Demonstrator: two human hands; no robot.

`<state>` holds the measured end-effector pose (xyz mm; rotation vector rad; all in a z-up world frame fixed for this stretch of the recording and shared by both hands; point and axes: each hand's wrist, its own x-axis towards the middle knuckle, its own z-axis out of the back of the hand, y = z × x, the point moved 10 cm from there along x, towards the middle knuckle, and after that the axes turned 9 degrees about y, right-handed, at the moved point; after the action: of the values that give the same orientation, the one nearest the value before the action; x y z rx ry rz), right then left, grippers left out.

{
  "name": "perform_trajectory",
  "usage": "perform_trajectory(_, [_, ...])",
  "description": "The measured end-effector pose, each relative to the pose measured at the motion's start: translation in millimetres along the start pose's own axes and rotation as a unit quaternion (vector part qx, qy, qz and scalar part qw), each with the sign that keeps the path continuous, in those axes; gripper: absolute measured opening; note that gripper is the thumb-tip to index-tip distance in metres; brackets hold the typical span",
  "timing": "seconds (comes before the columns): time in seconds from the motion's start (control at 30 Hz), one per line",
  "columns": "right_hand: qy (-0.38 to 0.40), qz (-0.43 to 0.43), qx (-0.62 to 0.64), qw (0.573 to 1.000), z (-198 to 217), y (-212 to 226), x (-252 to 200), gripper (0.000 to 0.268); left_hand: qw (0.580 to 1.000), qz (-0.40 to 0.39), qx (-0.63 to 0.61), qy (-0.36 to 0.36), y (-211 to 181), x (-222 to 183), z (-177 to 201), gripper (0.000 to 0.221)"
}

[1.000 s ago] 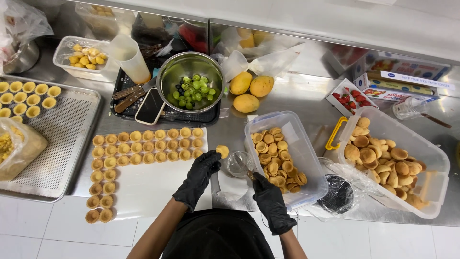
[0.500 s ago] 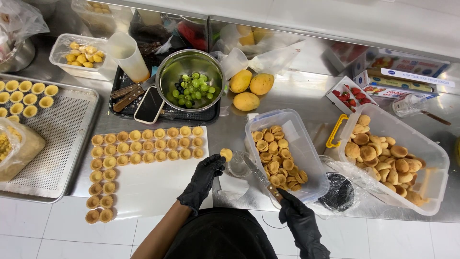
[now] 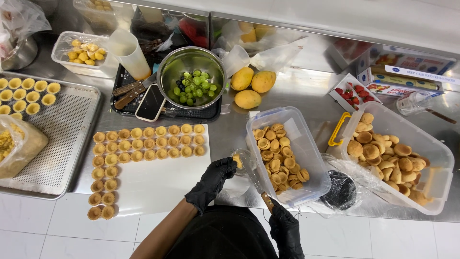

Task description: Arrange tart shells on a board and prepare them with fillings.

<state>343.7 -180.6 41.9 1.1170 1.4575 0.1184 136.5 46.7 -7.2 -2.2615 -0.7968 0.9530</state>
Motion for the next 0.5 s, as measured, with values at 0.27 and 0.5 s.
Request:
perform_trajectory(0.27, [-0.065,0.102,-0.076,0.99,0.4,7.1,2.0,0.038,0.999,-0.029,0.02,0.011,-22.0,-19.0,-20.6,0.024])
perform_trajectory(0.5, [-0.06,0.143,-0.156,0.976,4.5,4.6,0.5,0.042,0.997,-0.071,0.032,-0.009,-35.8,-17.7,-11.6,0.024])
